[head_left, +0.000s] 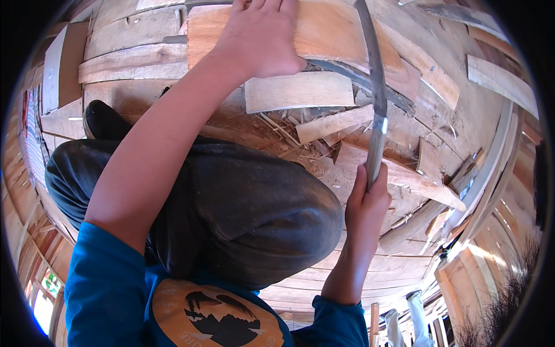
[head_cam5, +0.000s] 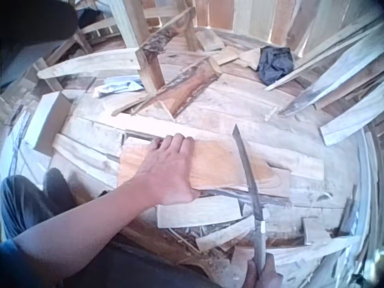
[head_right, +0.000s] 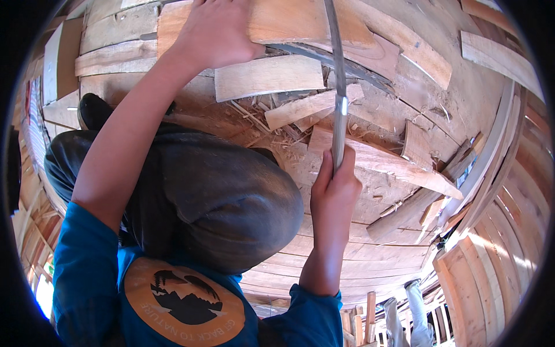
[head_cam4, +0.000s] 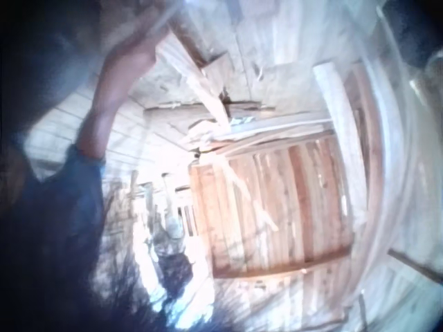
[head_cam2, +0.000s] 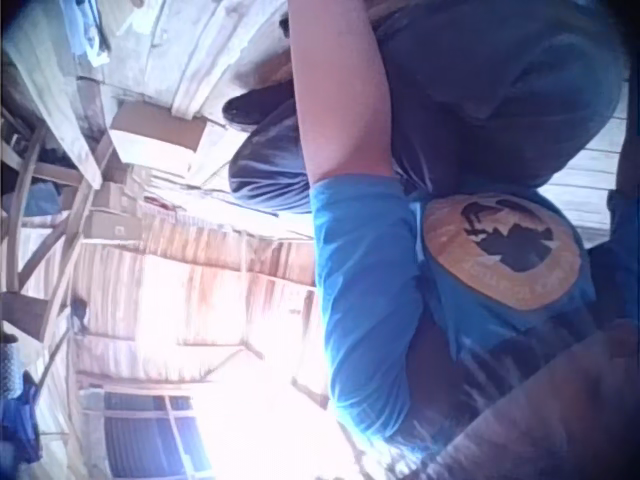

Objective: The person shapes a piece of wood using a drawknife and handles various wood fragments while sitting on a workshop floor.

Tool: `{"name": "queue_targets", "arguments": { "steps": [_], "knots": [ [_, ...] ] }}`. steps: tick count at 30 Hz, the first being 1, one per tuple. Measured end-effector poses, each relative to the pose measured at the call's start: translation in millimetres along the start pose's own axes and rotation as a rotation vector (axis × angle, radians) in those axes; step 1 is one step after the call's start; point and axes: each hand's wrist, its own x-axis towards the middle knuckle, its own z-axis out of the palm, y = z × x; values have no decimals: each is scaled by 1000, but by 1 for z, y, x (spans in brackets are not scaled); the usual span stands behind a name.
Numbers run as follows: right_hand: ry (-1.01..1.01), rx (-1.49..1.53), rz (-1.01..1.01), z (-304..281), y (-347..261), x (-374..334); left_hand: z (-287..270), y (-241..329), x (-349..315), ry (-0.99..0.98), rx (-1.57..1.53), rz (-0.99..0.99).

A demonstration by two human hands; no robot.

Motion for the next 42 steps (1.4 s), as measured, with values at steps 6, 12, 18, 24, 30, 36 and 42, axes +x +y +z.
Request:
{"name": "queue_targets", "arguments": {
  "steps": [6,12,18,24,30,36,42],
  "knots": [
    [-21,22,45,-2,3,-6,2,1,3,15,-34,22],
    [12,42,-23,2,0,15,5,4,7,-2,-3,2],
    [-26,28,-61,-2,2,23,1,3,3,49,9,31],
    [-29,74,17,7,29,-23,26,-8,6,179,93,323],
    [36,120,44,11,14,-10,35,-7,28,153,84,385],
    [83,126,22,24,10,12,18,4,30,-48,7,306],
    [137,96,-74,24,8,31,-1,16,26,-105,-44,250]
  ]
}}
